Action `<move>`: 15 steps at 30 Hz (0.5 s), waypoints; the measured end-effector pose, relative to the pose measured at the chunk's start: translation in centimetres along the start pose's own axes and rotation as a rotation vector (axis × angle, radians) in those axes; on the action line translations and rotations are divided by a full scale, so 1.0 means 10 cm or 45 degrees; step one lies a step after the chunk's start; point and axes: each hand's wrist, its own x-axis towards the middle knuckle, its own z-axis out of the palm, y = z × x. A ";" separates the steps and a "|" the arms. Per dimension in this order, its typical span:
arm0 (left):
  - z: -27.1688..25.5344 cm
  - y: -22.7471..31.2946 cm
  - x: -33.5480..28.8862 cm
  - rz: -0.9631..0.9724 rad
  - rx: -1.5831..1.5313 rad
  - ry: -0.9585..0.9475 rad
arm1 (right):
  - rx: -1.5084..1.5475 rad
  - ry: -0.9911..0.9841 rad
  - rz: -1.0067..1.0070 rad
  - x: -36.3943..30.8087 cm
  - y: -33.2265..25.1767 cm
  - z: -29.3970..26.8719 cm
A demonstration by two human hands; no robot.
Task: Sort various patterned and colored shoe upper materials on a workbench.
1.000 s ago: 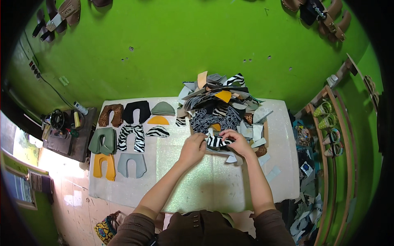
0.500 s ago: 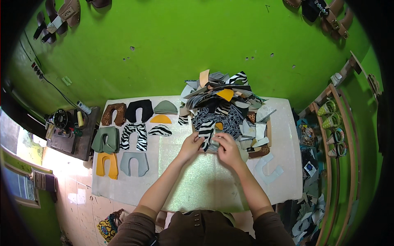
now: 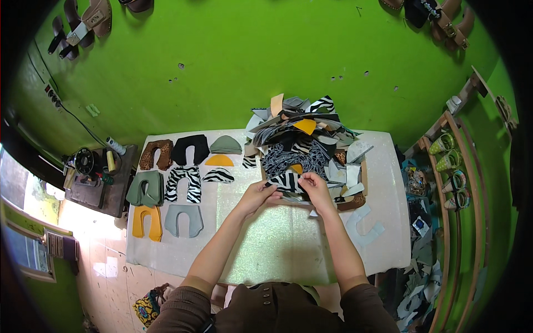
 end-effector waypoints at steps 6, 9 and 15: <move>-0.06 -0.03 -0.02 -0.087 -0.179 0.123 | 0.289 0.094 -0.070 -0.10 0.01 -0.05; -0.07 -0.01 -0.04 -0.069 -0.140 0.145 | 0.334 0.038 0.011 -0.12 -0.12 -0.07; -0.04 0.04 -0.08 -0.137 -0.255 -0.057 | -0.189 -0.064 -0.110 -0.04 -0.03 0.02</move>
